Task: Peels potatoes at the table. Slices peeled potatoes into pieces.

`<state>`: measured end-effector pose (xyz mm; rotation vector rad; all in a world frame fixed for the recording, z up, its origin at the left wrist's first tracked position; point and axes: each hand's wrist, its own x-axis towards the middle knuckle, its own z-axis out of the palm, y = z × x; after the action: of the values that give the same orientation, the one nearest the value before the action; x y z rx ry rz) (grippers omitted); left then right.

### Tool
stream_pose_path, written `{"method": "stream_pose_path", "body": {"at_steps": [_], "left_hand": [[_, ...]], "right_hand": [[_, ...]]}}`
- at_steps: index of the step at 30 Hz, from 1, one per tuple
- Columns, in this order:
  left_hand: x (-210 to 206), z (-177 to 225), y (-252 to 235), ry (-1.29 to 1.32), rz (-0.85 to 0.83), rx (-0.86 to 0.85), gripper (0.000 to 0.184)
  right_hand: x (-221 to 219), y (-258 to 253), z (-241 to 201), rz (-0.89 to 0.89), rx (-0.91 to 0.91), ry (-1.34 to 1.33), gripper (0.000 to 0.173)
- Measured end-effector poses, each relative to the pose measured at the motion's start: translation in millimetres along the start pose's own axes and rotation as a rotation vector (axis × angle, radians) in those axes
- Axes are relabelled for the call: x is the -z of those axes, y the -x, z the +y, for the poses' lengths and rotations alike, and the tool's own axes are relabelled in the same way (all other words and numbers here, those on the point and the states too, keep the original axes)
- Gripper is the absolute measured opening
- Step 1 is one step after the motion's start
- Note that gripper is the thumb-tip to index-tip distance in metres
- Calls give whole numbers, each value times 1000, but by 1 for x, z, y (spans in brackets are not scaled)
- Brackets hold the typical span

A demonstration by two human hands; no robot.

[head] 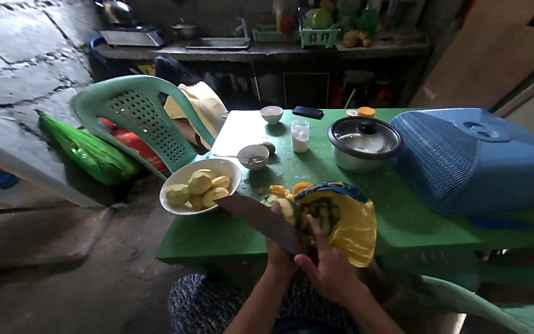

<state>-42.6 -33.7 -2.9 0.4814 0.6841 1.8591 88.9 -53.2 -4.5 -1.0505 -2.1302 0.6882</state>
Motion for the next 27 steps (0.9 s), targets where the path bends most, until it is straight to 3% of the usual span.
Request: {"method": "stream_pose_path", "body": {"at_steps": [15, 19, 23, 27], "left_hand": [[-12, 5, 12, 66, 48, 79, 33], [-13, 4, 20, -11, 35, 7, 21], [-13, 2, 25, -110, 10, -29, 22], [-3, 2, 15, -33, -28, 4, 27]], "right_hand": [[-10, 2, 4, 226, 123, 152, 88], [-13, 1, 4, 283, 144, 184, 86], [-8, -1, 1, 230, 85, 173, 87], [-2, -2, 2, 139, 85, 159, 91]]}}
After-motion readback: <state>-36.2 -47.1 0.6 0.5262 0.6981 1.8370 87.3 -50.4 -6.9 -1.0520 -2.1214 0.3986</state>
